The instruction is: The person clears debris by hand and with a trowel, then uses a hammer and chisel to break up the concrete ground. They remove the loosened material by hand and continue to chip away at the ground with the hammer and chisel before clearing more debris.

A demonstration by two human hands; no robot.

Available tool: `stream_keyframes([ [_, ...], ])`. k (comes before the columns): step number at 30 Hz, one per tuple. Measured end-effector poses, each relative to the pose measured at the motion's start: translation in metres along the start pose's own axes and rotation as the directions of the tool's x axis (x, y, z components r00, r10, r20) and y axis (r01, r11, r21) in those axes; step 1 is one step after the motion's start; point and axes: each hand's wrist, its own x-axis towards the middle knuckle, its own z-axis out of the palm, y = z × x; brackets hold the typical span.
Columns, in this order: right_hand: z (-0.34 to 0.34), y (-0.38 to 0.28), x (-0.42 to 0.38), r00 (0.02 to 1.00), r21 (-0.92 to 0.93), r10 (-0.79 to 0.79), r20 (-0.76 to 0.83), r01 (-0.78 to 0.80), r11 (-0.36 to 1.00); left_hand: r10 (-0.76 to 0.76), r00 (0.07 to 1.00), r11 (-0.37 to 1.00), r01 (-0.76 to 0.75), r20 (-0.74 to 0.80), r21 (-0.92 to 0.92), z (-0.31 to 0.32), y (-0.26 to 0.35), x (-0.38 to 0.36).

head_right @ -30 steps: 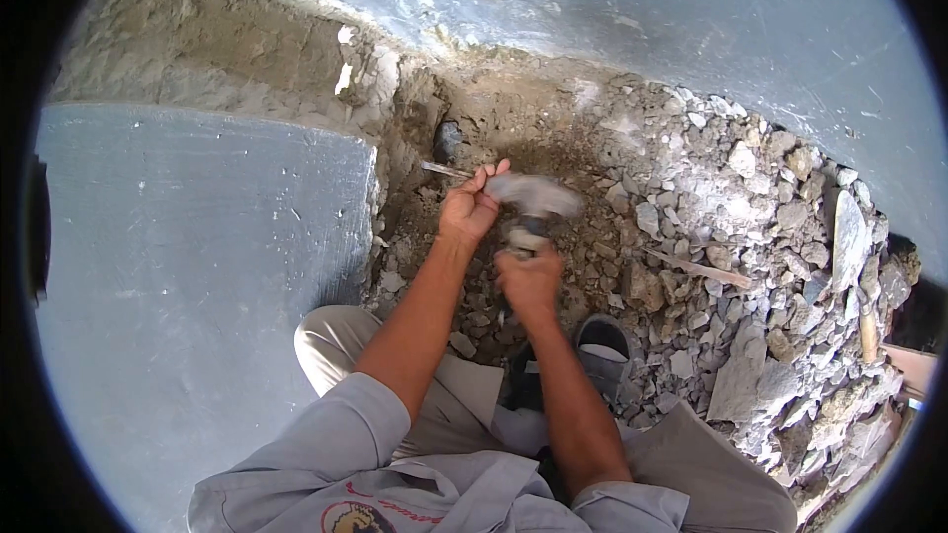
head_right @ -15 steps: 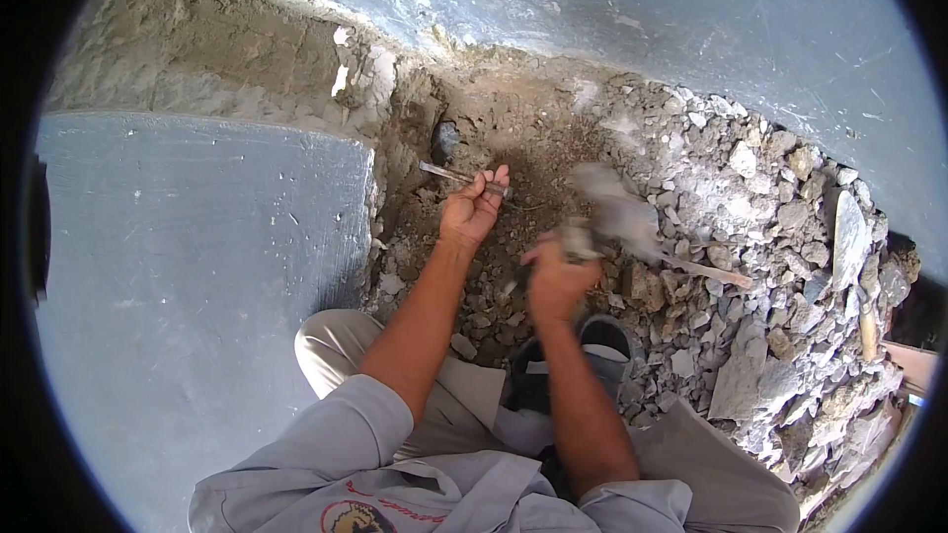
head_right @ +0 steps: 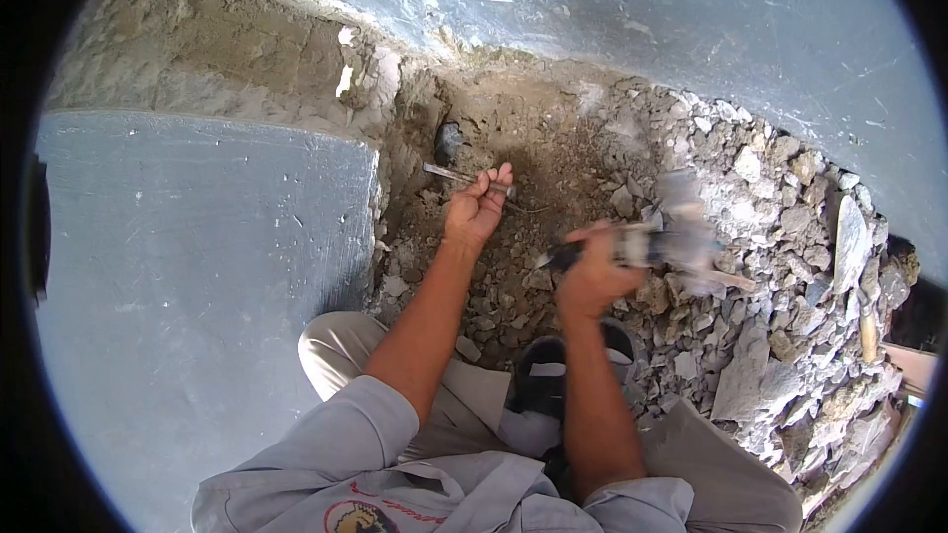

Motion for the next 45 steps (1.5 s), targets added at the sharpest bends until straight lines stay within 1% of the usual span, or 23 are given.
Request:
stream_keyframes([
  [2,0.014,0.031,-0.029,0.930,-0.149,0.319,0.184,-0.294,0.944,0.010,0.999,1.000,-0.011,0.051,0.023,-0.015,-0.002,0.014],
  [3,0.020,0.033,-0.039,0.699,-0.226,0.606,0.380,-0.565,0.794,0.009,0.997,0.999,-0.012,0.075,0.040,-0.022,-0.004,0.019],
  [7,0.016,-0.002,-0.013,0.713,-0.028,0.589,0.380,-0.627,0.778,0.027,0.994,0.998,-0.032,0.104,0.048,-0.021,-0.001,0.018],
  [9,0.011,-0.038,0.019,0.850,0.091,0.430,0.305,-0.475,0.875,0.044,0.992,0.997,-0.050,0.117,0.056,-0.007,0.003,0.015],
  [12,-0.006,-0.076,0.051,0.995,0.388,-0.024,0.098,-0.016,0.922,0.023,0.999,1.000,-0.023,0.026,0.017,0.006,0.007,0.010],
  [14,-0.015,-0.058,0.058,0.996,0.394,-0.007,-0.087,0.041,0.918,0.035,0.998,0.999,-0.036,0.044,0.015,0.003,0.006,0.012],
  [16,0.005,-0.023,0.021,0.988,0.034,0.012,-0.155,-0.007,0.999,0.051,0.997,0.999,-0.052,0.052,0.016,0.005,0.006,0.015],
  [17,0.024,-0.002,-0.008,0.964,-0.038,0.235,0.125,-0.232,0.972,0.060,0.997,0.998,-0.061,0.045,0.017,0.005,0.006,0.016],
  [18,0.031,0.014,-0.030,0.811,-0.173,0.453,0.370,-0.418,0.892,0.066,0.997,0.998,-0.066,0.032,0.018,0.003,0.005,0.015],
  [20,0.027,0.017,-0.032,0.694,-0.135,0.558,0.456,-0.565,0.814,0.028,0.998,0.998,-0.032,0.061,0.060,-0.003,0.008,0.019],
  [25,0.016,-0.058,0.022,0.912,0.101,0.248,0.326,-0.294,0.950,0.055,0.998,0.998,-0.054,0.043,-0.020,0.007,0.013,0.008],
  [27,-0.001,-0.086,0.048,0.985,0.263,0.045,0.166,-0.089,0.961,0.053,0.997,0.998,-0.051,0.056,-0.040,0.009,0.016,0.009],
  [28,-0.008,-0.099,0.057,0.993,0.176,-0.109,0.053,0.098,0.979,0.050,0.997,0.997,-0.047,0.060,-0.054,0.009,0.017,0.011],
  [30,-0.006,-0.099,0.058,0.971,0.244,-0.160,-0.176,0.200,0.949,0.038,0.997,0.999,-0.035,0.069,-0.041,0.007,0.016,0.013],
  [32,0.012,-0.047,0.025,0.985,-0.009,-0.084,-0.154,0.084,0.996,0.040,0.998,0.999,-0.038,0.043,-0.038,0.015,0.017,0.010],
  [33,0.017,0.014,0.004,0.941,-0.279,-0.296,0.162,0.332,0.901,0.049,0.997,0.999,-0.049,0.054,-0.005,0.010,0.018,0.012],
  [34,0.029,0.061,-0.022,0.920,-0.417,0.067,0.385,0.109,0.903,0.049,0.996,0.998,-0.052,0.071,0.030,0.001,0.018,0.018],
  [36,0.036,0.024,-0.031,0.732,-0.136,0.525,0.433,-0.523,0.841,0.043,0.993,0.996,-0.051,0.110,0.070,0.007,0.012,0.025],
  [39,0.033,-0.009,-0.004,0.790,0.003,0.417,0.450,-0.468,0.884,0.026,0.987,0.998,-0.034,0.159,0.048,-0.005,0.012,0.022],
  [42,0.014,-0.077,0.040,0.965,0.113,0.111,0.236,-0.141,0.984,0.034,0.995,0.997,-0.040,0.095,0.063,0.005,0.016,0.017],
  [43,0.005,-0.100,0.052,0.982,0.195,0.068,0.176,-0.102,0.975,0.037,0.993,0.998,-0.042,0.108,0.049,0.006,0.020,0.017],
  [44,-0.005,-0.114,0.059,0.991,0.142,-0.107,0.076,0.096,0.985,0.037,0.992,0.999,-0.041,0.120,0.029,0.007,0.021,0.019],
  [45,-0.002,-0.130,0.062,0.961,0.276,-0.274,-0.031,0.272,0.922,0.037,0.991,0.999,-0.038,0.132,0.006,0.006,0.021,0.019],
])
